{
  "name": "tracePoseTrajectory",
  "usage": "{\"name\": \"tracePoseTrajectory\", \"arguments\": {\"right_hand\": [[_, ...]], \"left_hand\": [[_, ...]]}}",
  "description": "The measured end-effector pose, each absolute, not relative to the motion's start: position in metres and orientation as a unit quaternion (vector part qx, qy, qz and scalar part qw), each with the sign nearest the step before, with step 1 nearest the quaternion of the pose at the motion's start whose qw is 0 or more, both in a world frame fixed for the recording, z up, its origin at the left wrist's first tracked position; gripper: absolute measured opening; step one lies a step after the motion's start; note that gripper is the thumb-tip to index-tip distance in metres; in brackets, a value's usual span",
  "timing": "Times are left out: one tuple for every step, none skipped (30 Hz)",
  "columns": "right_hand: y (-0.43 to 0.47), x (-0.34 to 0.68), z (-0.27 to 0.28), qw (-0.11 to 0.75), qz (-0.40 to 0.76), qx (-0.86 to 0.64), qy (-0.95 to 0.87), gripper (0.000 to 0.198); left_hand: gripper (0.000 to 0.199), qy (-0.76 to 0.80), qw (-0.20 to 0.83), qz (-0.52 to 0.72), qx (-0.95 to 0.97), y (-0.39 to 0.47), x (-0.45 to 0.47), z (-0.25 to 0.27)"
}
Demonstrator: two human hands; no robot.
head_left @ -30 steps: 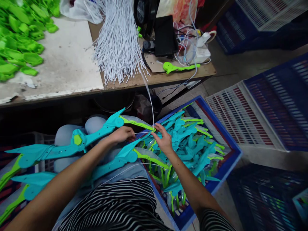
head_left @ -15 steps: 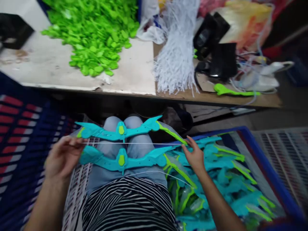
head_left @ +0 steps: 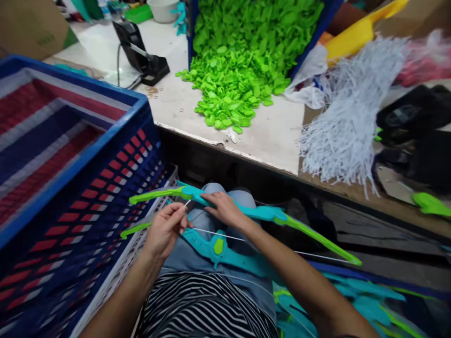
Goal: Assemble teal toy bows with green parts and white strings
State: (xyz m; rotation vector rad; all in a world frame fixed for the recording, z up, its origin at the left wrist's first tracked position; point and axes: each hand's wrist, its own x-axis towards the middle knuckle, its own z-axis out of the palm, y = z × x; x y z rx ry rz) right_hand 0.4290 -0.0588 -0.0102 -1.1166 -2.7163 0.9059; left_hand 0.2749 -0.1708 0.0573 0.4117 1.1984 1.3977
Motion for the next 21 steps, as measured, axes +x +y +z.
{"name": "tracePoseTrajectory", "arguments": {"right_hand": [[-0.050, 0.438, -0.010, 0.040, 0.349, -0.351, -0.868, 0.047], [-0.041, 0.448, -0.009, 0.044, 0.409, -0.337, -0.847, 0.046], [-0.033, 0.458, -0.009, 0.043, 0.468, -0.324, -0.821, 0.046], [-0.027, 0.466, -0.009, 0.038, 0.519, -0.317, -0.793, 0.046], [-0.022, 0.473, -0.009, 0.030, 0.558, -0.315, -0.767, 0.047], [-0.018, 0.476, -0.009, 0.023, 0.583, -0.322, -0.745, 0.049], [-0.016, 0.478, -0.010, 0.018, 0.597, -0.334, -0.730, 0.051], [-0.016, 0.479, -0.010, 0.014, 0.603, -0.346, -0.719, 0.053], [-0.016, 0.479, -0.010, 0.013, 0.606, -0.356, -0.711, 0.055], [-0.017, 0.478, -0.011, 0.013, 0.608, -0.364, -0.705, 0.057], [-0.018, 0.477, -0.011, 0.013, 0.611, -0.369, -0.700, 0.059], [-0.019, 0.476, -0.011, 0.014, 0.615, -0.371, -0.696, 0.060], [-0.020, 0.476, -0.011, 0.014, 0.617, -0.374, -0.692, 0.061], [-0.020, 0.476, -0.011, 0.012, 0.620, -0.376, -0.689, 0.061], [-0.021, 0.476, -0.011, 0.009, 0.621, -0.378, -0.687, 0.062], [-0.021, 0.476, -0.011, 0.007, 0.623, -0.379, -0.685, 0.062], [-0.021, 0.476, -0.011, 0.007, 0.624, -0.378, -0.683, 0.062], [-0.021, 0.476, -0.011, 0.008, 0.627, -0.377, -0.682, 0.061], [-0.021, 0.476, -0.011, 0.010, 0.630, -0.375, -0.680, 0.061], [-0.021, 0.476, -0.011, 0.012, 0.633, -0.373, -0.679, 0.061], [-0.021, 0.476, -0.011, 0.014, 0.635, -0.371, -0.678, 0.060]], "left_hand": [[0.033, 0.531, 0.551, 0.618, 0.179, -0.172, 0.267, 0.057], [0.033, 0.548, 0.512, 0.637, 0.180, -0.172, 0.258, 0.057], [0.032, 0.564, 0.471, 0.654, 0.178, -0.171, 0.249, 0.056], [0.031, 0.578, 0.430, 0.671, 0.176, -0.169, 0.240, 0.055], [0.030, 0.590, 0.393, 0.683, 0.176, -0.166, 0.232, 0.054], [0.029, 0.599, 0.362, 0.690, 0.182, -0.161, 0.225, 0.053], [0.027, 0.609, 0.339, 0.690, 0.194, -0.155, 0.219, 0.052], [0.025, 0.619, 0.323, 0.684, 0.211, -0.148, 0.214, 0.051], [0.023, 0.629, 0.313, 0.673, 0.230, -0.140, 0.210, 0.051], [0.021, 0.638, 0.305, 0.661, 0.250, -0.132, 0.207, 0.051], [0.019, 0.646, 0.298, 0.649, 0.269, -0.123, 0.205, 0.051], [0.018, 0.652, 0.290, 0.640, 0.285, -0.115, 0.203, 0.051], [0.017, 0.656, 0.281, 0.634, 0.298, -0.108, 0.202, 0.051], [0.016, 0.658, 0.271, 0.632, 0.308, -0.102, 0.202, 0.051], [0.016, 0.659, 0.262, 0.630, 0.316, -0.097, 0.202, 0.051], [0.016, 0.662, 0.253, 0.628, 0.323, -0.092, 0.202, 0.051], [0.016, 0.664, 0.245, 0.626, 0.329, -0.089, 0.202, 0.051], [0.016, 0.666, 0.237, 0.623, 0.334, -0.087, 0.202, 0.051], [0.016, 0.668, 0.232, 0.620, 0.339, -0.086, 0.203, 0.050], [0.016, 0.669, 0.228, 0.618, 0.345, -0.086, 0.203, 0.050], [0.016, 0.669, 0.225, 0.616, 0.349, -0.086, 0.202, 0.050]]}}
